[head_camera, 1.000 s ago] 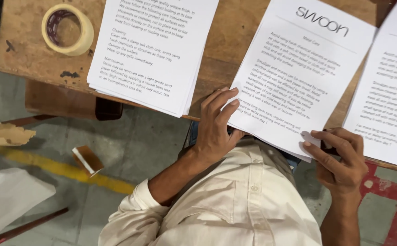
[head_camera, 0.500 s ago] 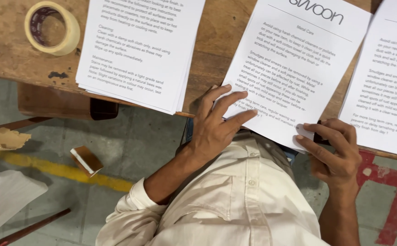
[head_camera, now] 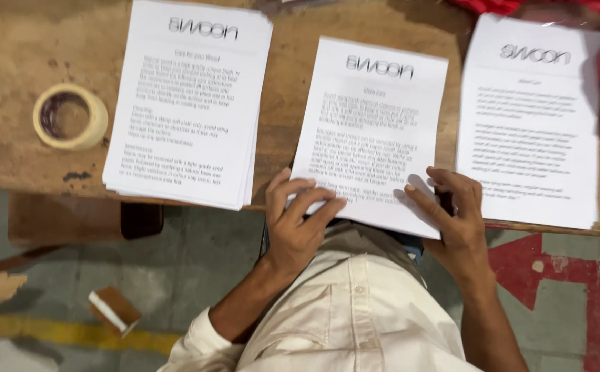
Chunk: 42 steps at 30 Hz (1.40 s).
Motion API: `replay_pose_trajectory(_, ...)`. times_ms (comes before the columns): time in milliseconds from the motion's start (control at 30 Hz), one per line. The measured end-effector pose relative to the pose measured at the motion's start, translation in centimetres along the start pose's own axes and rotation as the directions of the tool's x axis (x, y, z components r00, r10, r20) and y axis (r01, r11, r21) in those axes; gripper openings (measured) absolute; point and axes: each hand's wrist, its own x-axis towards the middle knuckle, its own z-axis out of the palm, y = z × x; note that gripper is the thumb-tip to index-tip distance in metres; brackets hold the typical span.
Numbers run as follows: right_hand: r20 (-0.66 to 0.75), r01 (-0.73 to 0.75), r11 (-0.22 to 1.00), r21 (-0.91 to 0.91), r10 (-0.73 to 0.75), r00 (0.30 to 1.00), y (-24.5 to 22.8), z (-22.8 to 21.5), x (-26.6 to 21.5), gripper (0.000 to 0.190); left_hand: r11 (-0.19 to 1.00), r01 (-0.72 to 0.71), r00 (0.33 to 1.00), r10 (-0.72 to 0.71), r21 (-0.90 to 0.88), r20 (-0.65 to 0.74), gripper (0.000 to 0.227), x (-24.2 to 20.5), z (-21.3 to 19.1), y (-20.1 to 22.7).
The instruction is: Folding papers and inserting them into small red bags.
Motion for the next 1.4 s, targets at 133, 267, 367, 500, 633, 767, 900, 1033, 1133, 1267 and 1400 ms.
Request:
replay_pose_trajectory(133, -0.084, -0.049, 0.987, 0.151, 0.062, 0.995, -2.3, -0.9, 2.7, 0.061, 0.999, -0.034, 0.999, 0.034, -0.032, -0.003, 0.023, 0.5, -0.8, 0.8)
replay_pose_trajectory(267, -0.046, -0.081, 0.965, 0.251, 0.096, 0.994, -0.9, 0.0, 2.6, 0.056, 0.999, -0.022, 0.999, 0.021, 0.029, 0.035, 0.039, 0.9, -1.3, 0.5)
replay_pose_trajectory(367, -0.007, -0.084, 0.963, 0.256, 0.089, 0.996, -0.7, -0.2, 2.8, 0.056, 0.997, -0.039, 0.993, 0.032, 0.059, 0.117, 0.046, 0.5, -0.9, -0.9)
replay_pose_trajectory(500, 0.016, -0.062, 0.972, 0.228, 0.060, 0.998, -0.9, -0.6, 3.4, 0.055, 0.999, -0.045, 0.975, 0.039, 0.026, 0.220, 0.045, 0.1, -0.5, -1.4)
replay_pose_trajectory(633, -0.007, -0.035, 0.998, 0.061, 0.035, 0.999, 2.4, -1.1, 2.9, 0.051, 0.996, -0.065, 0.965, 0.047, 0.063, 0.258, 0.049, 0.4, -0.4, -1.3)
replay_pose_trajectory(767, -0.198, 0.004, 1.000, -0.012, -0.006, 0.980, 3.0, -5.3, 7.1, 0.048, 1.000, -0.010, 0.965, 0.011, -0.004, 0.261, 0.037, 0.6, -0.5, -1.2)
replay_pose_trajectory(900, -0.041, 0.283, 0.955, -0.094, -0.287, 0.957, 1.9, -5.6, 17.7, 0.044, 0.999, -0.026, 0.963, 0.035, -0.040, 0.267, 0.031, 0.9, -0.5, -1.4)
replay_pose_trajectory(1033, 0.164, 0.396, 0.880, -0.262, -0.364, 0.917, 9.6, -0.5, 28.1, 0.015, 1.000, 0.012, 0.951, -0.003, -0.027, 0.309, 0.032, 0.6, -0.6, -1.3)
replay_pose_trajectory(1133, 0.186, 0.594, 0.612, -0.522, -0.598, 0.780, 10.1, 1.2, 33.1, 0.025, 0.998, 0.054, 0.941, -0.041, -0.031, 0.335, 0.031, 0.7, -0.6, -1.6)
replay_pose_trajectory(1267, 0.412, 0.616, 0.624, -0.482, -0.458, 0.787, 8.9, 1.7, 36.0, 0.034, 0.994, 0.095, 0.938, -0.069, -0.061, 0.341, 0.030, 0.4, -0.4, -2.1)
replay_pose_trajectory(1400, 0.419, 0.674, 0.614, -0.410, -0.530, 0.737, 6.7, 1.0, 36.7, 0.035, 0.991, 0.112, 0.928, -0.075, -0.080, 0.364, 0.028, -0.2, 0.0, -2.5)
